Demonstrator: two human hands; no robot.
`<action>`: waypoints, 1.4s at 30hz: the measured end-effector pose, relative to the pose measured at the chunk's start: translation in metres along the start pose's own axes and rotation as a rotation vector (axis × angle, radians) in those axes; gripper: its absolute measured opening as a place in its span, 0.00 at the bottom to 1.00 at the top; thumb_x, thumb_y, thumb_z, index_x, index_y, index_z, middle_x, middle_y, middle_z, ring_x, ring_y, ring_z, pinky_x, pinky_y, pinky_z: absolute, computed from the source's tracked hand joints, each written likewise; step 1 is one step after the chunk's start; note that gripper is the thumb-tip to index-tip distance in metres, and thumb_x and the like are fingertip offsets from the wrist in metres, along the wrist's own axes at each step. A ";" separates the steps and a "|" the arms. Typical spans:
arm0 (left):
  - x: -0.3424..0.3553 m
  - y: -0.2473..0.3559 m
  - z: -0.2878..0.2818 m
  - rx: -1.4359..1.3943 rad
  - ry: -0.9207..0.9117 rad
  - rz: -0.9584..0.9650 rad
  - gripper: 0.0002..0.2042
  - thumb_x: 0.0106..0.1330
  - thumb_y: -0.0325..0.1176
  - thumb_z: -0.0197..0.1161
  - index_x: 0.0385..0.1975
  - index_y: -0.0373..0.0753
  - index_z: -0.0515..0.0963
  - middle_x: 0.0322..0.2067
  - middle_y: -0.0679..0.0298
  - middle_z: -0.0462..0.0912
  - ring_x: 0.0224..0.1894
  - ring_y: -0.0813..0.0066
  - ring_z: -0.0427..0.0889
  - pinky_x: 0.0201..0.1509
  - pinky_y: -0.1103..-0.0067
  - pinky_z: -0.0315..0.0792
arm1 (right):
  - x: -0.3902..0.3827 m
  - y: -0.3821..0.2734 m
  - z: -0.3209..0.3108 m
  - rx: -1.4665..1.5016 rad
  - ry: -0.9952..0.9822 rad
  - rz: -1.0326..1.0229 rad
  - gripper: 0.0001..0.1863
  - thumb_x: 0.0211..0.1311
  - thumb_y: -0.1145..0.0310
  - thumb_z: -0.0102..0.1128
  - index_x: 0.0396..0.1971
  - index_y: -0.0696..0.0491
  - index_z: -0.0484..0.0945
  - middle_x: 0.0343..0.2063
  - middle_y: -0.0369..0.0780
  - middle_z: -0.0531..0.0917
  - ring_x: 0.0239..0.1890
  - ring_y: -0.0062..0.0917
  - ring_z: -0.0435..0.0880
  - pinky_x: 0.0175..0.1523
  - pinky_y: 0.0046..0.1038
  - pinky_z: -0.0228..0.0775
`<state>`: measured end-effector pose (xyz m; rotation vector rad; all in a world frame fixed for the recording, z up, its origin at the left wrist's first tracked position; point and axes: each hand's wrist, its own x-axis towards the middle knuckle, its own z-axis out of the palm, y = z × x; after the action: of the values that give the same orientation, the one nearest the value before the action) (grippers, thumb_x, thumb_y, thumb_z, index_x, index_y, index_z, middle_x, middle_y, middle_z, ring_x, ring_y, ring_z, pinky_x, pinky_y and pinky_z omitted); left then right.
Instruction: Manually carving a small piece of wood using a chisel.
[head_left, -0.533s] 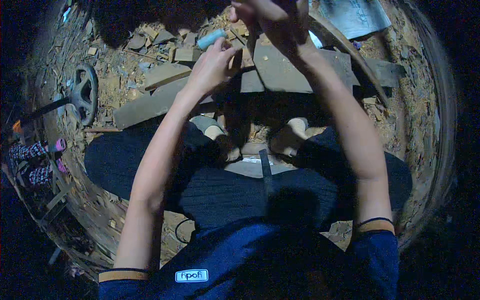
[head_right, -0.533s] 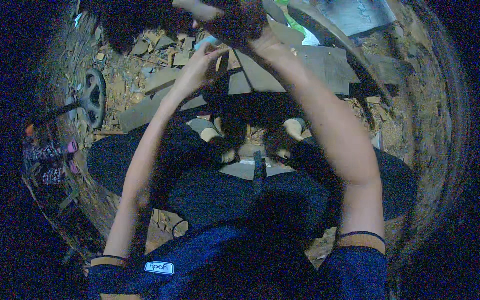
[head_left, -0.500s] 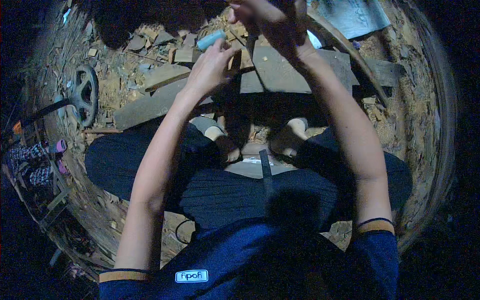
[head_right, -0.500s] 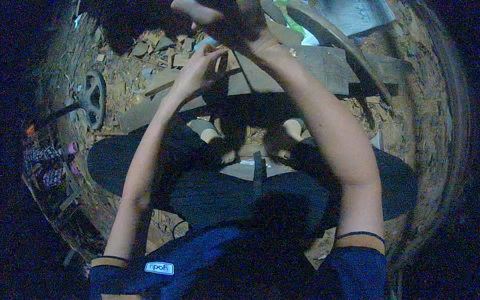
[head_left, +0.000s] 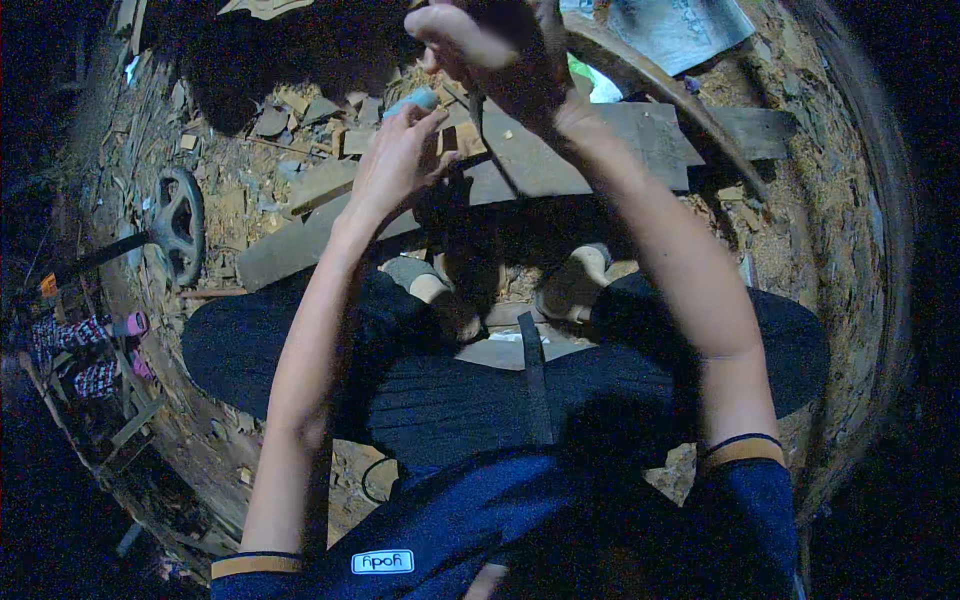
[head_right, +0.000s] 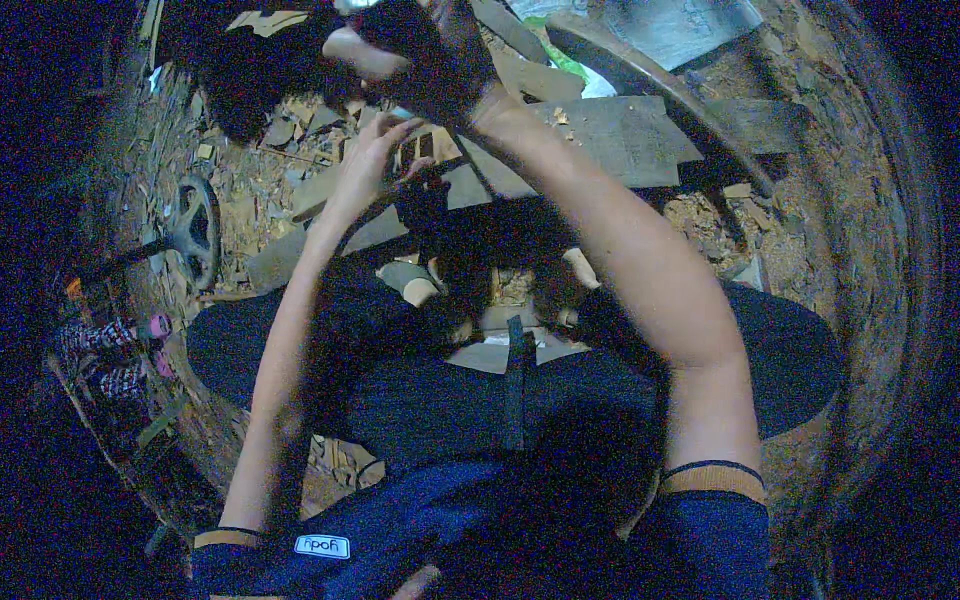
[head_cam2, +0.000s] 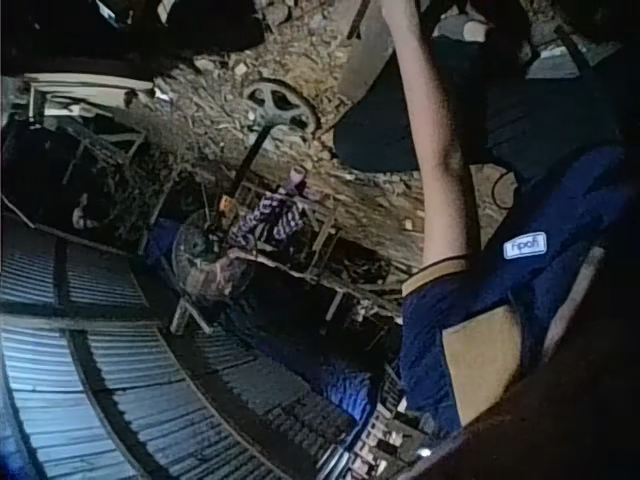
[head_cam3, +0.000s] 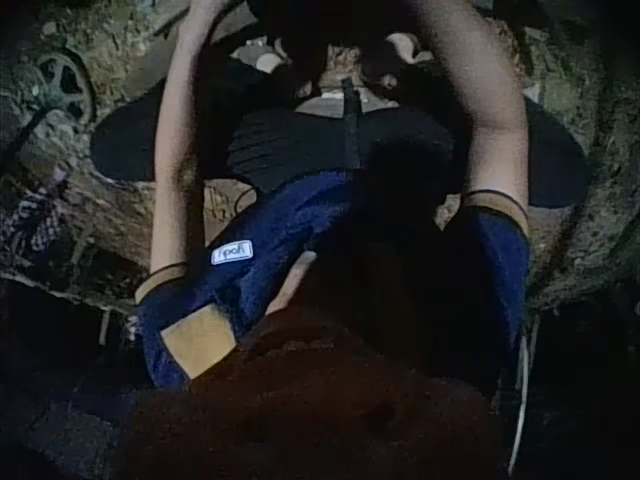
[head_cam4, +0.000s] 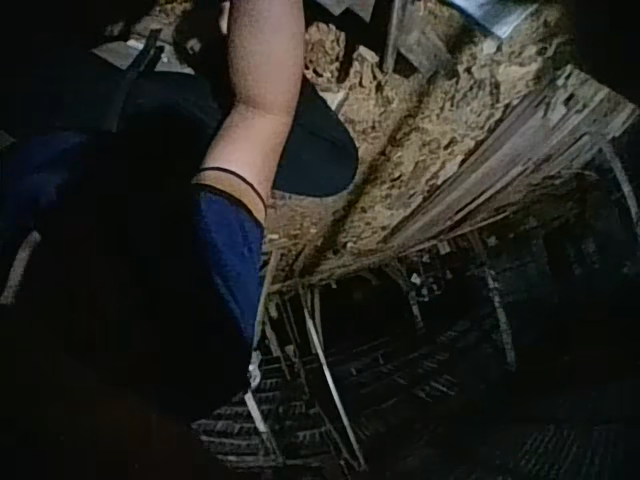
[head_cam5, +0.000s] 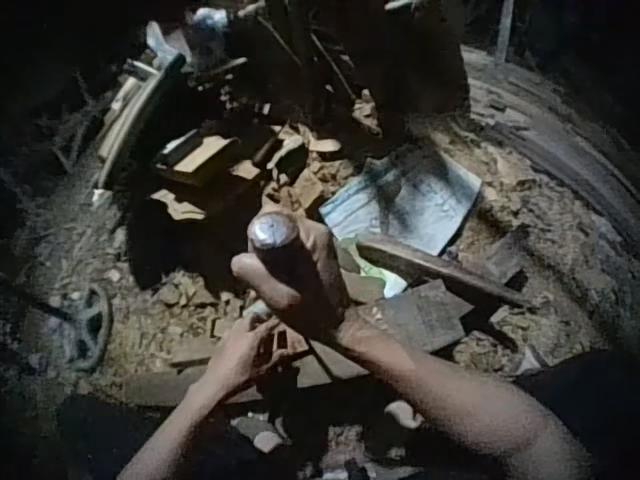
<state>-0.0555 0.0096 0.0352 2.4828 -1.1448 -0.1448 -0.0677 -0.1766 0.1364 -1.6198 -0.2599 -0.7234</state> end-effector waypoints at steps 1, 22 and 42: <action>0.003 0.005 -0.004 -0.061 0.000 -0.004 0.23 0.57 0.38 0.66 0.51 0.36 0.73 0.47 0.49 0.73 0.49 0.50 0.74 0.53 0.66 0.71 | 0.002 0.004 -0.001 0.007 -0.011 -0.027 0.13 0.48 0.68 0.62 0.18 0.56 0.67 0.13 0.37 0.68 0.17 0.21 0.67 0.23 0.28 0.60; 0.032 0.019 -0.068 -0.887 0.361 -0.234 0.20 0.61 0.32 0.61 0.54 0.37 0.72 0.50 0.59 0.75 0.52 0.72 0.74 0.57 0.78 0.68 | -0.001 0.004 -0.006 0.037 -0.088 0.075 0.11 0.48 0.68 0.62 0.21 0.58 0.70 0.16 0.37 0.73 0.20 0.23 0.73 0.26 0.28 0.65; -0.006 0.008 0.029 -0.165 0.083 -0.179 0.22 0.51 0.36 0.71 0.48 0.39 0.78 0.47 0.54 0.76 0.49 0.53 0.75 0.54 0.66 0.71 | 0.001 0.000 -0.004 0.047 -0.125 0.044 0.08 0.54 0.73 0.57 0.19 0.56 0.71 0.12 0.34 0.74 0.15 0.16 0.73 0.21 0.20 0.63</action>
<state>-0.0726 -0.0004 0.0114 2.4166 -0.8410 -0.1767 -0.0677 -0.1810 0.1372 -1.6227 -0.3282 -0.5798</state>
